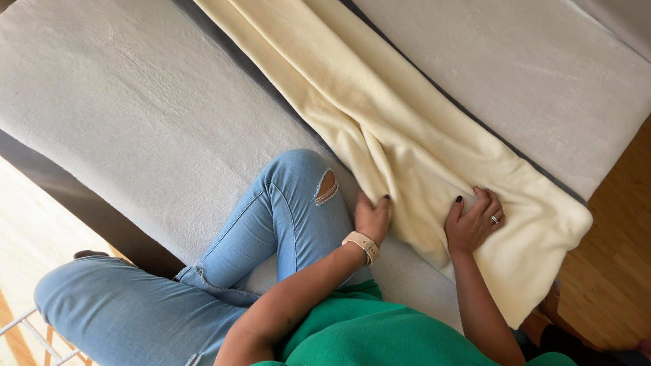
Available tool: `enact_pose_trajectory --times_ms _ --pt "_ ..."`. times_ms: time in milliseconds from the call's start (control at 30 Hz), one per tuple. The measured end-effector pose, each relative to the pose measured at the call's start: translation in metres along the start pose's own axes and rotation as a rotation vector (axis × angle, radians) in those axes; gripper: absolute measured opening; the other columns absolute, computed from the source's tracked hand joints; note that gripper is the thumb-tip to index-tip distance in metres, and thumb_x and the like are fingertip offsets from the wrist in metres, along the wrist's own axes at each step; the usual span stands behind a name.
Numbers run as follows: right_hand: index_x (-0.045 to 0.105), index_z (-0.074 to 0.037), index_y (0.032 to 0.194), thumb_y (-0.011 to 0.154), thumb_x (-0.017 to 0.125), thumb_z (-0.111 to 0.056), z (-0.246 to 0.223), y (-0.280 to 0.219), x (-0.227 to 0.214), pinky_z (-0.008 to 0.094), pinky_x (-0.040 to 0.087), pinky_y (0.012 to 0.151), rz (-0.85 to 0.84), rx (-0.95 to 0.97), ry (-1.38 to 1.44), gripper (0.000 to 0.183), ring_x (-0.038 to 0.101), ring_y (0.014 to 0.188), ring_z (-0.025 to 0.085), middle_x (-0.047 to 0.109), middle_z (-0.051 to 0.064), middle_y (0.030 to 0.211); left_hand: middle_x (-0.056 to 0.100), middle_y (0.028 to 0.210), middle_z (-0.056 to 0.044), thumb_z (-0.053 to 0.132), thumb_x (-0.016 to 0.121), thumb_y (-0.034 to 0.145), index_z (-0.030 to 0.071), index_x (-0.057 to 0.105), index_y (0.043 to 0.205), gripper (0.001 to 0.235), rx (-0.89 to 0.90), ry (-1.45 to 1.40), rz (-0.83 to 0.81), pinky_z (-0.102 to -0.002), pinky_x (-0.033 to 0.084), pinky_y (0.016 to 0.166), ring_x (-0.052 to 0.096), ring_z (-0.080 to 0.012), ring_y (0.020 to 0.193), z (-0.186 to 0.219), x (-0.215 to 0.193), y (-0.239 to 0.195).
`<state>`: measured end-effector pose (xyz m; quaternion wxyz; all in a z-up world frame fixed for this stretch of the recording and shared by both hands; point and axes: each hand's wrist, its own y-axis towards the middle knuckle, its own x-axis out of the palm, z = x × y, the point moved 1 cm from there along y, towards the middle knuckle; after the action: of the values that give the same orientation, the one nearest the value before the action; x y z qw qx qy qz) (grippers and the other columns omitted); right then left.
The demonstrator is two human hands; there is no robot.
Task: The person folds a cream-colored blanket on a bed. They smooth the fabric, fold it in half lengthwise, then fold it again into a compact rectangle.
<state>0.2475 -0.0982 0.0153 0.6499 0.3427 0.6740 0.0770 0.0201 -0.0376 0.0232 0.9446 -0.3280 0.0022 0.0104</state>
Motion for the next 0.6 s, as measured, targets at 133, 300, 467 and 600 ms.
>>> enact_pose_trajectory --times_ms 133,300,467,600 --pt "0.059 -0.014 0.13 0.093 0.062 -0.028 0.011 -0.003 0.012 0.048 0.028 0.1 0.016 -0.012 -0.008 0.04 0.049 0.119 0.033 0.055 0.01 0.129 0.074 0.102 -0.008 0.038 0.072 0.091 0.015 0.07 0.117 0.034 -0.187 -0.052 -0.336 -0.042 0.052 0.093 0.072 -0.0236 0.1 -0.015 0.028 -0.019" --pt "0.059 -0.016 0.13 0.105 0.057 -0.038 0.024 -0.008 0.022 0.047 0.028 0.102 0.002 -0.017 -0.007 0.033 0.048 0.119 0.031 0.055 0.007 0.129 0.058 0.135 -0.019 0.023 0.072 0.087 0.002 0.055 0.132 0.052 -0.164 -0.54 -0.642 -0.047 0.022 0.123 0.048 -0.0316 0.138 -0.025 0.027 -0.005" --pt "0.057 -0.017 0.13 0.105 0.051 -0.045 0.017 -0.007 0.013 0.047 0.027 0.104 -0.012 0.011 0.091 0.038 0.047 0.12 0.03 0.053 0.006 0.128 0.055 0.146 -0.015 0.049 0.065 0.092 0.006 0.04 0.151 0.077 -0.405 -0.599 -0.591 -0.049 0.042 0.114 0.055 -0.0312 0.134 -0.037 0.009 -0.001" --pt "0.056 -0.015 0.13 0.104 0.052 -0.038 0.007 -0.008 0.001 0.045 0.027 0.104 -0.046 -0.033 0.118 0.035 0.049 0.123 0.029 0.055 0.006 0.13 0.055 0.143 -0.025 0.062 0.059 0.095 -0.004 0.046 0.148 0.085 -0.346 -0.21 -0.446 -0.056 0.048 0.111 0.054 -0.0367 0.133 -0.017 -0.004 -0.015"
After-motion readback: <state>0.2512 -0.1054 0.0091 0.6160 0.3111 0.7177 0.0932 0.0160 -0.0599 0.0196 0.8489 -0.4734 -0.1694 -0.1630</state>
